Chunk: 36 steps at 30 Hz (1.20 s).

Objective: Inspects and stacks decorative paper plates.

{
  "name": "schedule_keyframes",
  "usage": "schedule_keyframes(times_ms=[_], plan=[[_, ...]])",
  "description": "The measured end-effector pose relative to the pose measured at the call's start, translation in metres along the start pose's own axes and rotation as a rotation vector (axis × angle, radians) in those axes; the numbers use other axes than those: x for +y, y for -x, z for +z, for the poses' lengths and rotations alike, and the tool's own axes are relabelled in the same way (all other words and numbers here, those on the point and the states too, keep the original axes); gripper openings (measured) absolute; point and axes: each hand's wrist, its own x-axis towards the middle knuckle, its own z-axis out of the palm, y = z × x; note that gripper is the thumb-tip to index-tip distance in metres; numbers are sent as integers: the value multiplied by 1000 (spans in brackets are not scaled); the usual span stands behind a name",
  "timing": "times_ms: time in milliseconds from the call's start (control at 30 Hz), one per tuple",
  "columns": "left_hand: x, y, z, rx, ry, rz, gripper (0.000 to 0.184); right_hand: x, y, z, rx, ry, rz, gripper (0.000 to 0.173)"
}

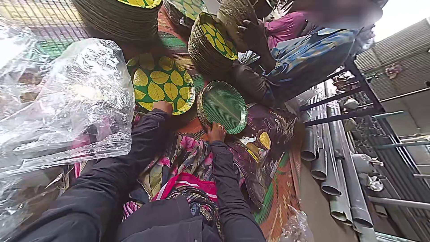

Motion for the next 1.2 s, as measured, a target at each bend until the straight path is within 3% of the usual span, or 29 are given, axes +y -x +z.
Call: schedule_keyframes(times_ms=[100, 133, 200, 267, 333, 400, 433, 500, 533, 600, 700, 767, 833, 1033, 1133, 1200], plan=[[-11, 7, -10, 104, -75, 118, 24, -8, 7, -8, 218, -31, -121, 54], [-17, 10, -8, 226, -92, 269, 20, -13, 9, -12, 345, -42, -193, 55], [-25, 9, 0, 619, -49, 731, 12, -28, 10, -27, 601, -82, -402, 64], [-12, 20, 2, 951, -46, 1048, 12, -44, 7, -46, 743, -110, -633, 66], [3, 34, 7, 1244, -16, 1160, 14, -55, 6, -70, 731, -148, -810, 45], [9, 37, 14, 1505, 55, 1114, 15, -56, 2, -89, 773, -116, -879, 27], [9, 36, 16, 1548, 64, 1038, 19, -54, 0, -94, 826, -94, -854, 25], [8, 31, 13, 1467, 113, 885, 31, -45, -8, -100, 889, -43, -708, 30], [4, 27, 12, 1328, 138, 819, 40, -39, -15, -100, 888, -17, -605, 34], [-7, 14, 11, 898, 144, 664, 48, -27, -26, -92, 772, 57, -362, 42], [-11, -3, 11, 253, 15, 315, 30, -19, -26, -72, 290, 159, -44, 44], [-8, -9, 15, 27, -119, 174, 26, -15, -24, -47, -34, 241, 22, 45], [-6, -8, 15, 2, -94, 157, 24, -16, -20, -28, -221, 277, 15, 49], [-5, 2, -1, 6, 55, 7, 23, -6, -12, -36, -229, 62, -35, 59], [-11, 2, -11, 8, 94, -15, 27, -10, -5, -42, -20, -28, -175, 67], [-18, 7, -6, 220, 53, 242, 24, -21, 0, -44, 272, -120, -366, 77]])
